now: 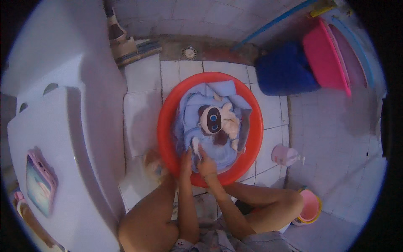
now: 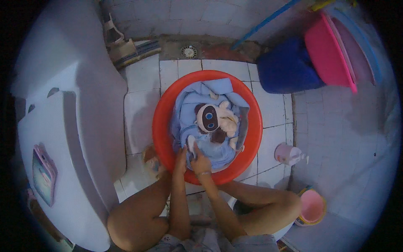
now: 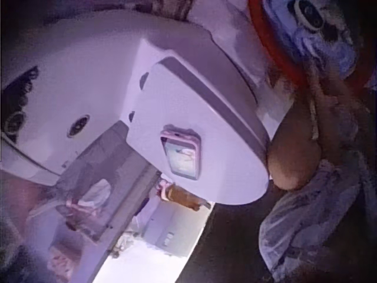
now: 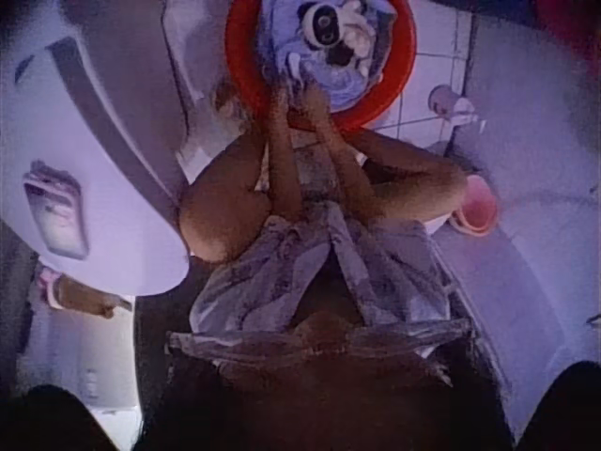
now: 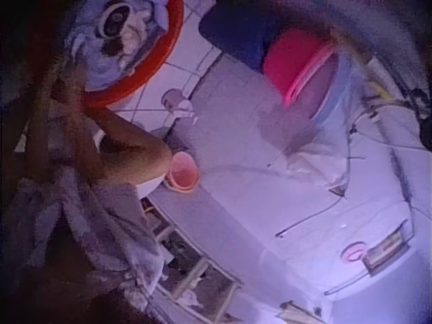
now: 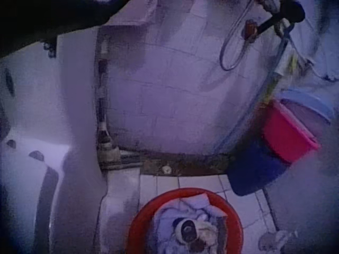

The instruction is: The person sits on the bathroom floor and hand-washes a pile of light-colored clothes in a red plastic basin. They scrub the fabric with both hands, rinse the items, and wring out the water repeatedly.

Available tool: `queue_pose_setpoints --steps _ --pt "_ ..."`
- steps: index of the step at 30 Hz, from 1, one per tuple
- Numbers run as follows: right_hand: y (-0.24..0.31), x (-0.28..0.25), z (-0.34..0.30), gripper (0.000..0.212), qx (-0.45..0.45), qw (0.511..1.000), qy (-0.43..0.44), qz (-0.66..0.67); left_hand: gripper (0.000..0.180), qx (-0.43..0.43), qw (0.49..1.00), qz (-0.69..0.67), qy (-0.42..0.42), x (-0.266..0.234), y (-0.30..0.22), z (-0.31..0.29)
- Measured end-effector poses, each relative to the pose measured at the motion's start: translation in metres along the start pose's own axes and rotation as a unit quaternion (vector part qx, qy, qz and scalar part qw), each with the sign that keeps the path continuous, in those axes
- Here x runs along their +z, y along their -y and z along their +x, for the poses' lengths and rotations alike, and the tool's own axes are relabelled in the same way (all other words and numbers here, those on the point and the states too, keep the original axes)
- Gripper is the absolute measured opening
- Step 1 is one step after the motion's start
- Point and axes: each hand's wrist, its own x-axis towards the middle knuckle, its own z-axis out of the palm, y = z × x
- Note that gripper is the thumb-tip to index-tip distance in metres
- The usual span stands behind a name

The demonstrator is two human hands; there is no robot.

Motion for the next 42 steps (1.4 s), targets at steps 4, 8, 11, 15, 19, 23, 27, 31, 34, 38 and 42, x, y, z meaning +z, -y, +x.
queue_pose_setpoints --steps 4,8,11,15,19,23,27,31,34,38,42 --pt "0.004 0.001 -0.020 0.064 0.023 0.999 -0.008 -0.022 0.050 0.011 0.997 0.062 -0.054 0.003 -0.002 0.001" --pt "0.015 0.006 -0.030 0.064 -0.001 0.999 0.033 -0.039 0.049 0.063 0.997 -0.026 -0.033 -0.011 0.002 0.007" --pt "0.004 0.008 0.008 0.067 -0.035 0.998 -0.032 -0.034 0.049 0.044 0.999 -0.020 -0.003 0.000 0.007 0.002" --pt "-0.005 -0.003 -0.035 0.062 -0.007 1.000 -0.021 -0.015 0.049 0.088 0.995 0.048 -0.016 0.004 0.009 0.006" --pt "0.012 -0.005 -0.026 0.058 0.003 1.000 0.021 0.012 0.049 0.023 0.992 0.117 -0.039 0.004 -0.020 -0.004" --pt "0.021 0.001 0.022 0.059 0.047 0.998 -0.012 -0.026 0.042 0.160 0.956 0.242 -0.046 -0.006 0.048 0.038" --pt "-0.004 0.001 -0.040 0.057 0.025 1.000 -0.011 -0.002 0.037 0.160 0.912 0.361 -0.109 0.001 0.047 0.050" --pt "-0.024 0.015 -0.006 0.057 0.022 0.999 -0.023 -0.014 0.045 0.119 0.936 0.297 -0.148 0.011 0.003 0.012" --pt "-0.014 0.004 0.008 0.058 0.079 0.996 -0.018 0.034 0.047 0.134 0.923 0.331 -0.143 0.021 -0.018 -0.010" --pt "-0.017 0.000 -0.039 0.057 0.058 0.997 0.044 0.039 0.038 0.124 0.918 0.329 -0.182 0.000 0.001 0.020" --pt "-0.011 0.003 0.024 0.054 0.103 0.992 0.053 0.048 0.039 0.134 0.915 0.311 -0.219 0.002 -0.002 0.017"
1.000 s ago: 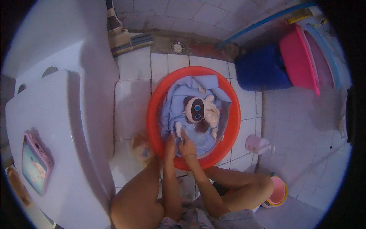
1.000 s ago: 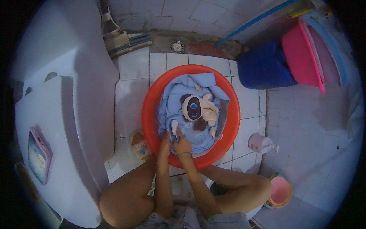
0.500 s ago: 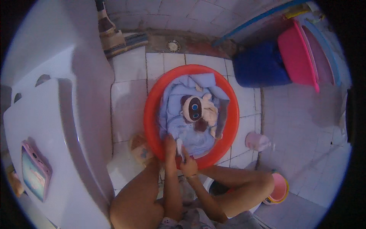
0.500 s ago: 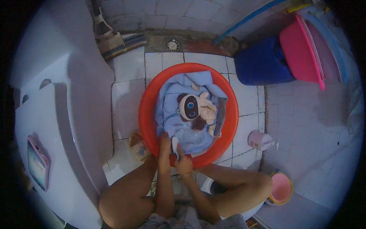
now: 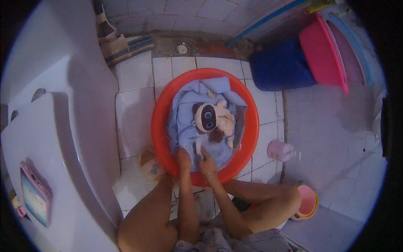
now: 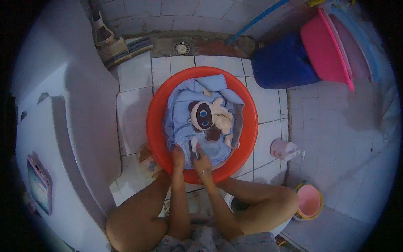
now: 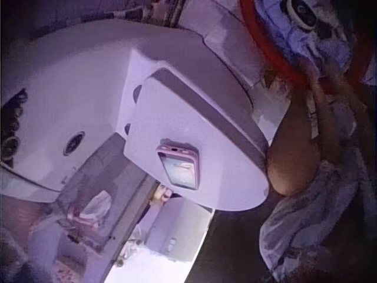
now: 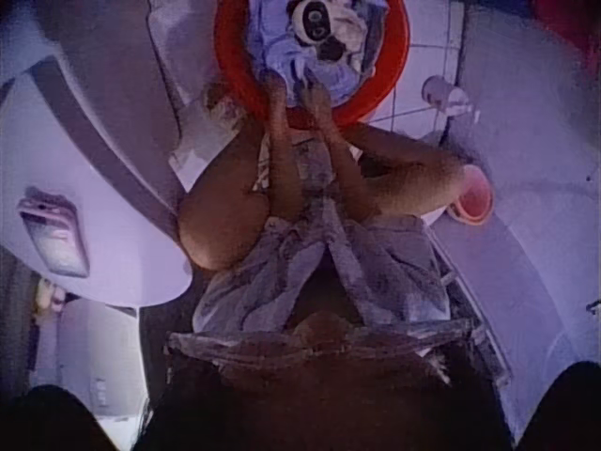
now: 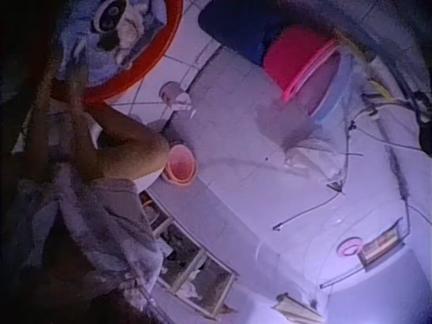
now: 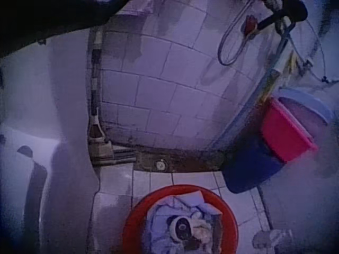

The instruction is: The person sits on the bathroom floor and hand-washes a pile of light-colored clothes in a red plastic basin. They scrub the fabric with both hands, rinse the items, and wring out the water repeatedly.

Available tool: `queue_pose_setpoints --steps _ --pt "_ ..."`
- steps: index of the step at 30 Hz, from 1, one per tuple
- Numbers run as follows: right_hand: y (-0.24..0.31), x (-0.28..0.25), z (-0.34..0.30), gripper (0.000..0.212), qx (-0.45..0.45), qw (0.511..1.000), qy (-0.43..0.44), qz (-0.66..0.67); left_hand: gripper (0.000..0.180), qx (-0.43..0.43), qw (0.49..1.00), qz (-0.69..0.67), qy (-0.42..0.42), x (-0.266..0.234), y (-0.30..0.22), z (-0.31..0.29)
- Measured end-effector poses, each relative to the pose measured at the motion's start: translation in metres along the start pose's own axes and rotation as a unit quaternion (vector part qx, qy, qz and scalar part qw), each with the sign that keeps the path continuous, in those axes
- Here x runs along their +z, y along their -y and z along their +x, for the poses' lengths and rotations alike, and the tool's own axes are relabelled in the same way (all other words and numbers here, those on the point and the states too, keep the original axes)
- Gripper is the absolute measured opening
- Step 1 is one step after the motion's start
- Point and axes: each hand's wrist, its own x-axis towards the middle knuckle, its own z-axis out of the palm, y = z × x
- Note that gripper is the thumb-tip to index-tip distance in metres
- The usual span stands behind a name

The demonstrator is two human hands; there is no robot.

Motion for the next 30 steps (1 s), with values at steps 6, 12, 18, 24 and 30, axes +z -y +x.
queue_pose_setpoints --steps 6,12,18,24,30 --pt "-0.035 0.012 -0.036 0.050 -0.156 0.982 -0.084 0.060 0.039 0.023 1.000 0.015 0.015 0.002 -0.004 -0.001" --pt "-0.015 -0.005 -0.002 0.052 -0.020 0.999 -0.021 0.040 0.044 0.015 0.999 -0.011 0.047 -0.005 -0.019 -0.019" --pt "-0.018 0.000 -0.043 0.052 -0.071 0.996 -0.011 0.046 0.032 0.040 0.998 0.007 0.047 -0.003 -0.005 -0.008" --pt "-0.046 0.011 -0.004 0.054 -0.009 0.994 -0.036 0.098 0.033 0.024 0.997 0.014 0.068 0.009 0.001 -0.013" --pt "-0.026 0.006 -0.017 0.054 -0.112 0.987 -0.085 0.081 0.036 0.041 0.998 -0.036 0.037 0.019 0.012 -0.006"
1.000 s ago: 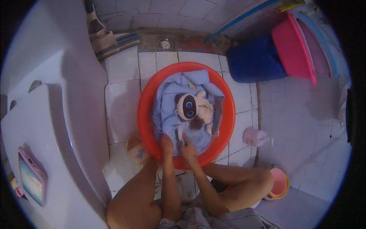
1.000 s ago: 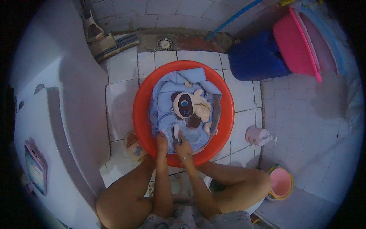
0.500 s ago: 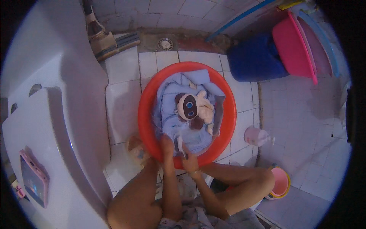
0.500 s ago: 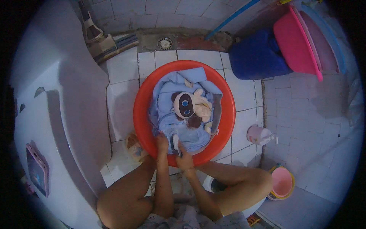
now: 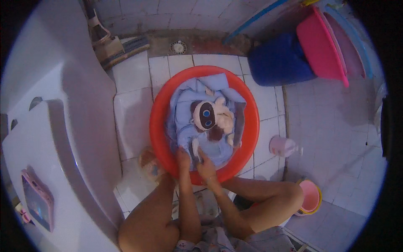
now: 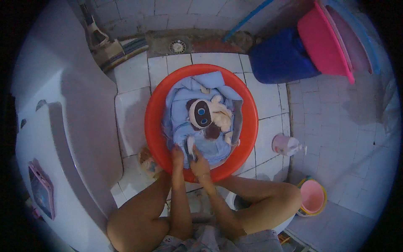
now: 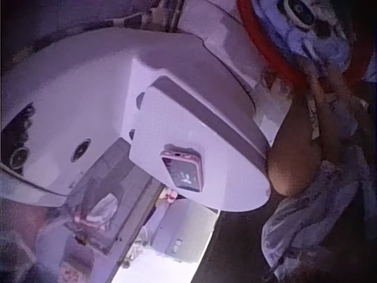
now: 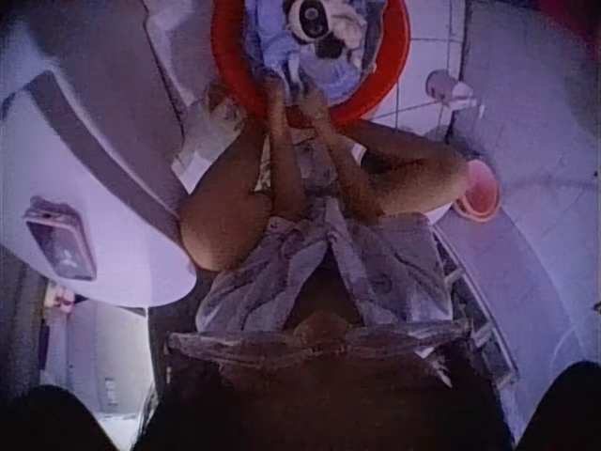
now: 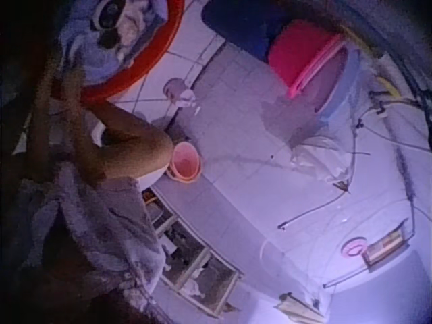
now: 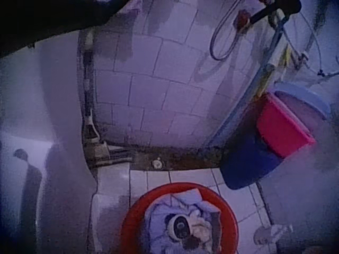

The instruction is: The person sits on the bathroom floor and hand-washes a pile of light-colored clothes in a red plastic basin. They scrub the fabric with both hands, rinse the items, and wring out the water repeatedly.

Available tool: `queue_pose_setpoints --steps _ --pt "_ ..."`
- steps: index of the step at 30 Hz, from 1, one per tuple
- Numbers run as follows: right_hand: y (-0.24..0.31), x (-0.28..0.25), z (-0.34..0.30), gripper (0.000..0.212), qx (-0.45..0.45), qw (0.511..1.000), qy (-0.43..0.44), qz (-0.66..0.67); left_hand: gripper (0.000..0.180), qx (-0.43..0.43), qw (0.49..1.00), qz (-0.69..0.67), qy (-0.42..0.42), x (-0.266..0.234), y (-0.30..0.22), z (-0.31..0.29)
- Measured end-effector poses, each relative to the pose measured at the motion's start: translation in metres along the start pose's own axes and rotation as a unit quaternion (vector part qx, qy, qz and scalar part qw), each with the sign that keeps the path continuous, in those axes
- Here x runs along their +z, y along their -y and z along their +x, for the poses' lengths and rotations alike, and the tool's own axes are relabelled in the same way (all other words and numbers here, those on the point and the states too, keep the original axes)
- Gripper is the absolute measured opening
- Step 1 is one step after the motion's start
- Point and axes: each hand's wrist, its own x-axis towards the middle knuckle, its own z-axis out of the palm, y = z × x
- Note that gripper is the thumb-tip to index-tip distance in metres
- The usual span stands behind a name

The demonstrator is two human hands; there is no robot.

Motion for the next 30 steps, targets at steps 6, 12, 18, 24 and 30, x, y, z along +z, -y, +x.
queue_pose_setpoints --steps 6,12,18,24,30 --pt "-0.002 -0.008 0.012 0.055 0.061 0.997 0.023 -0.037 0.038 -0.004 0.999 0.045 -0.005 -0.020 -0.024 0.000" --pt "-0.017 0.001 0.026 0.058 0.092 0.992 0.056 -0.063 0.039 0.085 0.993 0.080 0.003 -0.018 -0.012 -0.004" --pt "-0.026 -0.031 0.003 0.053 0.156 0.961 0.055 -0.223 0.034 0.029 0.998 0.044 -0.018 -0.012 -0.012 0.001" --pt "-0.029 -0.042 0.012 0.060 0.083 0.972 0.043 -0.218 0.037 0.010 0.994 0.103 0.048 -0.029 -0.042 -0.010" --pt "-0.051 -0.016 0.022 0.060 -0.058 0.968 -0.049 -0.240 0.033 0.124 0.983 0.090 -0.104 -0.051 -0.101 -0.033"
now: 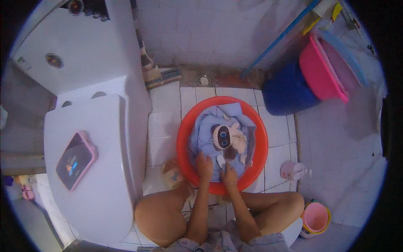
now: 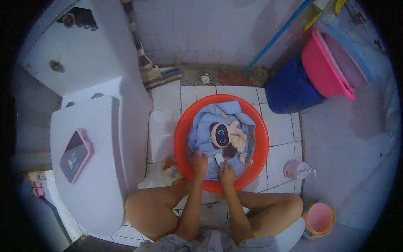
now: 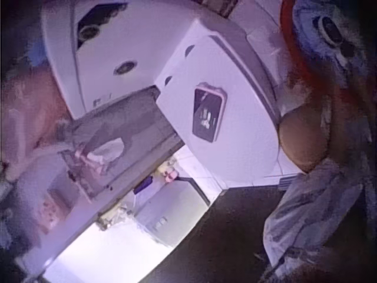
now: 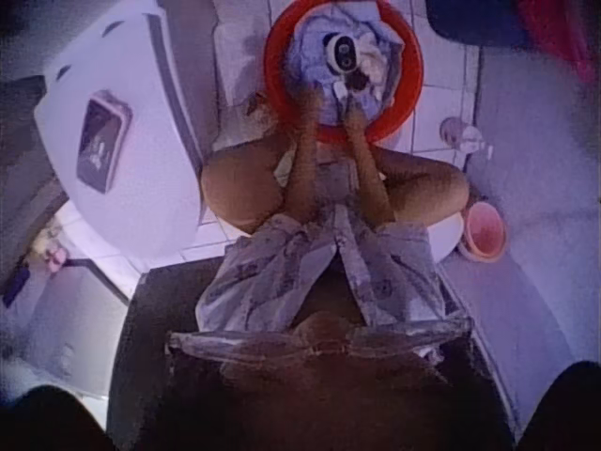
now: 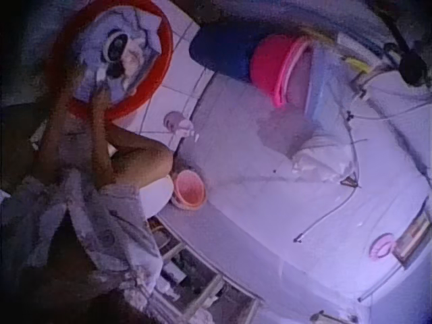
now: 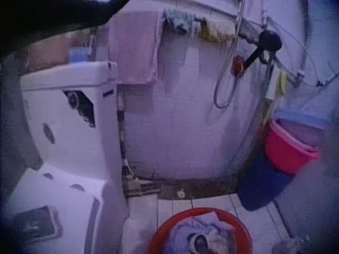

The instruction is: The person sits on the bathroom floor and hand-washes a pile of light-colored clothes in a red plastic basin. They scrub the fabric with both hands, rinse the items, and wring out the water repeatedly.

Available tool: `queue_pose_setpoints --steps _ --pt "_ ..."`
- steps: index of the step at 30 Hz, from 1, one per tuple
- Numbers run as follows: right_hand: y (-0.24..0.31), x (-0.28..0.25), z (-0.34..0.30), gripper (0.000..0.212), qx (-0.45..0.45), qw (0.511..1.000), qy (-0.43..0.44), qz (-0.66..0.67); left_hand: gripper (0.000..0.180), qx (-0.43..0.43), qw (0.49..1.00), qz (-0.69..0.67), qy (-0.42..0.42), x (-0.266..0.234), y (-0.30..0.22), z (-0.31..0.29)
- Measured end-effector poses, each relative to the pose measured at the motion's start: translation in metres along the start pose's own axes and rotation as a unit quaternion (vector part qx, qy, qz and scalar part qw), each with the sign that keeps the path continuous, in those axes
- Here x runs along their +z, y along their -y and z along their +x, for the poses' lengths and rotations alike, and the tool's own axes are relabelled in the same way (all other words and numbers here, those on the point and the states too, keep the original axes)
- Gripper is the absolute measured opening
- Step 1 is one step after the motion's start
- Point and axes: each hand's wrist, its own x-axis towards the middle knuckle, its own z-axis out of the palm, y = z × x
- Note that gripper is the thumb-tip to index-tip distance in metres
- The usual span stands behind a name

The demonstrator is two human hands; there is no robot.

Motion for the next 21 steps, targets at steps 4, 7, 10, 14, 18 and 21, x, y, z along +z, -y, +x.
queue_pose_setpoints --steps 4,7,10,14,18,21 --pt "-0.001 -0.022 0.004 0.040 -0.135 0.982 -0.132 -0.017 0.031 0.088 0.994 -0.014 -0.061 -0.002 -0.009 0.013" --pt "0.016 -0.025 0.042 0.024 -0.228 0.961 -0.122 0.098 0.033 0.104 0.993 0.026 -0.058 0.000 -0.005 0.025" --pt "0.070 -0.029 0.074 0.020 -0.221 0.946 -0.039 0.234 0.034 0.071 0.996 0.049 -0.022 0.011 0.014 0.036" --pt "0.128 0.020 0.122 0.028 -0.118 0.886 0.202 0.401 0.039 0.216 0.973 -0.033 -0.071 0.025 0.052 0.042" --pt "0.129 0.076 0.166 0.029 -0.149 0.939 0.227 0.212 0.038 0.092 0.978 -0.175 -0.059 0.045 0.045 0.010" --pt "0.133 0.105 0.177 0.028 -0.180 0.955 0.213 0.101 0.037 -0.005 0.966 -0.248 -0.069 0.040 0.043 0.004"
